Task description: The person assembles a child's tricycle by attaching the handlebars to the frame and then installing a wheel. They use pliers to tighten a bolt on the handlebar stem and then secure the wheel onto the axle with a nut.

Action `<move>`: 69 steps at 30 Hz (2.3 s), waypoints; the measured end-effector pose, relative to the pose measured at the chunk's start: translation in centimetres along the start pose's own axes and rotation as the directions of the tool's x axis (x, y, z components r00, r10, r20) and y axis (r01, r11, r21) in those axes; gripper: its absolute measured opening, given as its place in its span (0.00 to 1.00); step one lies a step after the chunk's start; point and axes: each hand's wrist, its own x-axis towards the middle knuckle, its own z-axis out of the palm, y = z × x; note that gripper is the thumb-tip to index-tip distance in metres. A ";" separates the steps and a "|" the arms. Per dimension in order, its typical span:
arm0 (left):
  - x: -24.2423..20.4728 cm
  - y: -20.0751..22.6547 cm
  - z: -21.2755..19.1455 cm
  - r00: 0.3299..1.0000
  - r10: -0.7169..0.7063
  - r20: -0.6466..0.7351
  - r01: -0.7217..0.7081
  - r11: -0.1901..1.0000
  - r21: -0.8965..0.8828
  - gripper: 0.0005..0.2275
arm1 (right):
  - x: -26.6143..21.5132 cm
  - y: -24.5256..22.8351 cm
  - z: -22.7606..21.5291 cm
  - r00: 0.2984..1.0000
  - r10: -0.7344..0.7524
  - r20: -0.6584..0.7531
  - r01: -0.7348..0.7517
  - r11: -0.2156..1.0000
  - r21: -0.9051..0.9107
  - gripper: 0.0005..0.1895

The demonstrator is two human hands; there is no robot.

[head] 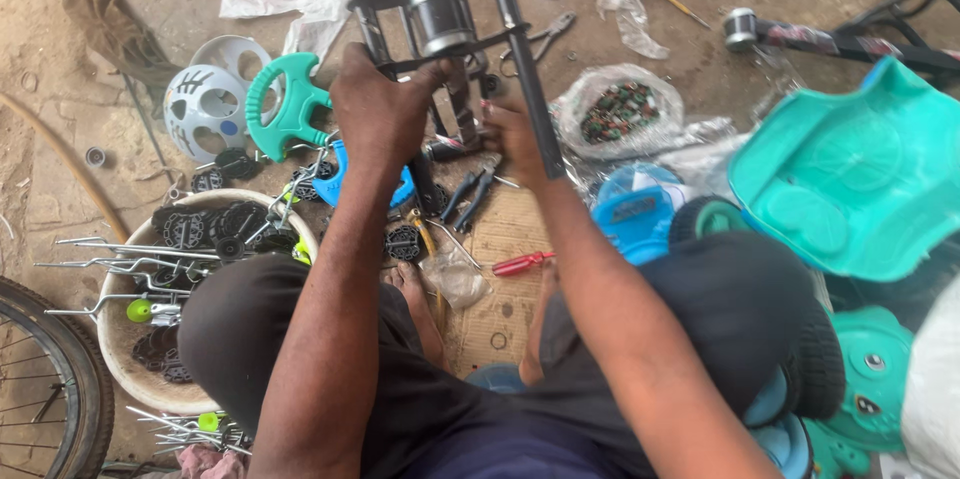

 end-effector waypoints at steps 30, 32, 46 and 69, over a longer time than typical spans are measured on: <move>-1.4 -0.9 0.2 0.995 -0.088 0.036 0.091 0.993 -0.069 0.47 | 23.8 7.2 -14.0 0.942 -0.284 -0.179 -0.004 0.525 -0.851 0.07; -1.1 -1.3 0.4 0.992 0.102 -0.068 -0.102 0.995 0.009 0.37 | 20.7 5.2 -13.2 0.934 -0.324 -0.152 0.169 0.774 -0.610 0.08; -0.4 0.0 0.6 0.990 -0.107 0.089 0.136 0.882 -0.451 0.18 | -10.1 -7.0 -2.7 0.991 0.078 0.104 -0.100 0.971 0.219 0.13; -1.6 -1.4 1.1 0.999 0.032 -0.004 -0.032 0.963 -0.269 0.24 | -13.6 -7.1 4.5 0.960 0.113 0.256 -0.103 0.993 -0.051 0.28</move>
